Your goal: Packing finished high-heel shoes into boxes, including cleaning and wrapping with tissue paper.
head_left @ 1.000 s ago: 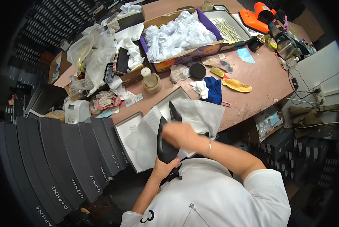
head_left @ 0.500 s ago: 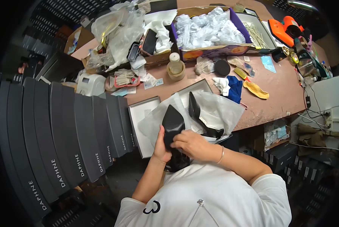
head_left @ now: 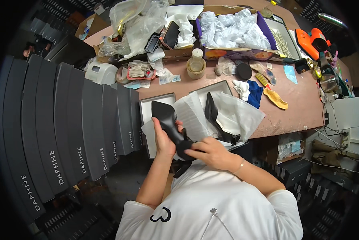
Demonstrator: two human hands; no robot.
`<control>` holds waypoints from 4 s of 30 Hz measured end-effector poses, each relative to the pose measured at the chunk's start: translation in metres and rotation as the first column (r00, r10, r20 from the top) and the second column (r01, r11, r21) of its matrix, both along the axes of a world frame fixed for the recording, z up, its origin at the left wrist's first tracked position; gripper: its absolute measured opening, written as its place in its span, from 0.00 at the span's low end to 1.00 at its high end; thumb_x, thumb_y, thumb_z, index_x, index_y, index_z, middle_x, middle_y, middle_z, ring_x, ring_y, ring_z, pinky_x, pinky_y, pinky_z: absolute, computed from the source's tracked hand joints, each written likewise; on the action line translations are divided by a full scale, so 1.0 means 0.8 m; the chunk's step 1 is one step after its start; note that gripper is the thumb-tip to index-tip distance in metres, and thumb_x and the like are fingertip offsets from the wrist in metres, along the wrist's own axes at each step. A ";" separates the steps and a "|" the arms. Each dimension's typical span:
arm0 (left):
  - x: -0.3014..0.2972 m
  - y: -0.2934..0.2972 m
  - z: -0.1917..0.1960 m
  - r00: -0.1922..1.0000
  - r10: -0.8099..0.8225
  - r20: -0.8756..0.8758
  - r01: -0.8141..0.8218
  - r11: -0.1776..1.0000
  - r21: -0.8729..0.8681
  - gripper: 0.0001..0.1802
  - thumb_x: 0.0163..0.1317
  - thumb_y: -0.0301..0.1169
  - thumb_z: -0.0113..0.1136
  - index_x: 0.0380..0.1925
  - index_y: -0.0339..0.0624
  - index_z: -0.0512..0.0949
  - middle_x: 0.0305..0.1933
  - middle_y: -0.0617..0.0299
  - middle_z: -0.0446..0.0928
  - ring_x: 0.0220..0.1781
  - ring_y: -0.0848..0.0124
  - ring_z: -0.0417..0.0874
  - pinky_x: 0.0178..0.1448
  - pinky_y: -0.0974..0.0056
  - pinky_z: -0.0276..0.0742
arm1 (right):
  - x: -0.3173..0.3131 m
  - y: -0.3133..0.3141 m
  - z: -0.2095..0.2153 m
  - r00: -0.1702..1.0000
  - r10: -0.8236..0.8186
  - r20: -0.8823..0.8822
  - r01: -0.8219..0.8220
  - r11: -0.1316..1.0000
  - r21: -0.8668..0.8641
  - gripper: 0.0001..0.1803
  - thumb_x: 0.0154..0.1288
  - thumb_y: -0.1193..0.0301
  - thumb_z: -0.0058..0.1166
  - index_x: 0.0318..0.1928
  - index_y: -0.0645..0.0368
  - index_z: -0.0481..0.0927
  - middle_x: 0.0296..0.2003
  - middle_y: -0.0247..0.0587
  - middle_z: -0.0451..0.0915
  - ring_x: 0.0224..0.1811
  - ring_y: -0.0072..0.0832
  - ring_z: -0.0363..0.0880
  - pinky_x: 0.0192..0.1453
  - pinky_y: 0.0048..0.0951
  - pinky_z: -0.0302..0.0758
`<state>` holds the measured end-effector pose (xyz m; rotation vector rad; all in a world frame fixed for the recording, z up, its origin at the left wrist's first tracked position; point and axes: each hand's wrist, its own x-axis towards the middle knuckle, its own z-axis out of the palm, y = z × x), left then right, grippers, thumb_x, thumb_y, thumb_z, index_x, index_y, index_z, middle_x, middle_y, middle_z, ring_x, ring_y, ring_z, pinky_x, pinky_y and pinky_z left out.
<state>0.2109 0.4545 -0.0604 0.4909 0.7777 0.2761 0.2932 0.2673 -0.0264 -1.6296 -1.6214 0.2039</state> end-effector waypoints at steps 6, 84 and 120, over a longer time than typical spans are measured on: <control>0.013 -0.001 0.004 1.000 0.025 0.003 -0.024 0.998 -0.055 0.41 0.64 0.70 0.35 0.42 0.41 0.73 0.31 0.56 0.77 0.26 0.65 0.76 0.34 0.59 0.76 | -0.005 0.011 0.003 0.978 -0.135 -0.160 0.147 0.987 0.066 0.28 0.46 0.80 0.62 0.53 0.57 0.78 0.42 0.37 0.78 0.39 0.37 0.74 0.43 0.36 0.70; 0.057 -0.134 -0.078 0.897 -0.354 -0.264 0.435 0.808 0.398 0.34 0.65 0.32 0.58 0.68 0.35 0.59 0.75 0.48 0.51 0.78 0.59 0.50 0.77 0.55 0.47 | 0.409 -0.048 -0.226 0.680 -0.700 0.221 0.707 0.544 -0.452 0.55 0.37 0.56 0.74 0.67 0.60 0.63 0.61 0.68 0.65 0.63 0.57 0.66 0.68 0.45 0.63; 0.292 0.271 -0.084 0.906 0.251 -0.339 0.421 -0.602 0.678 0.17 0.52 0.31 0.67 0.43 0.45 0.77 0.65 0.51 0.65 0.75 0.50 0.55 0.72 0.29 0.43 | 0.363 0.377 -0.031 0.960 -0.042 0.276 0.061 0.996 -0.061 0.15 0.59 0.71 0.57 0.48 0.59 0.79 0.46 0.43 0.80 0.55 0.43 0.75 0.61 0.43 0.69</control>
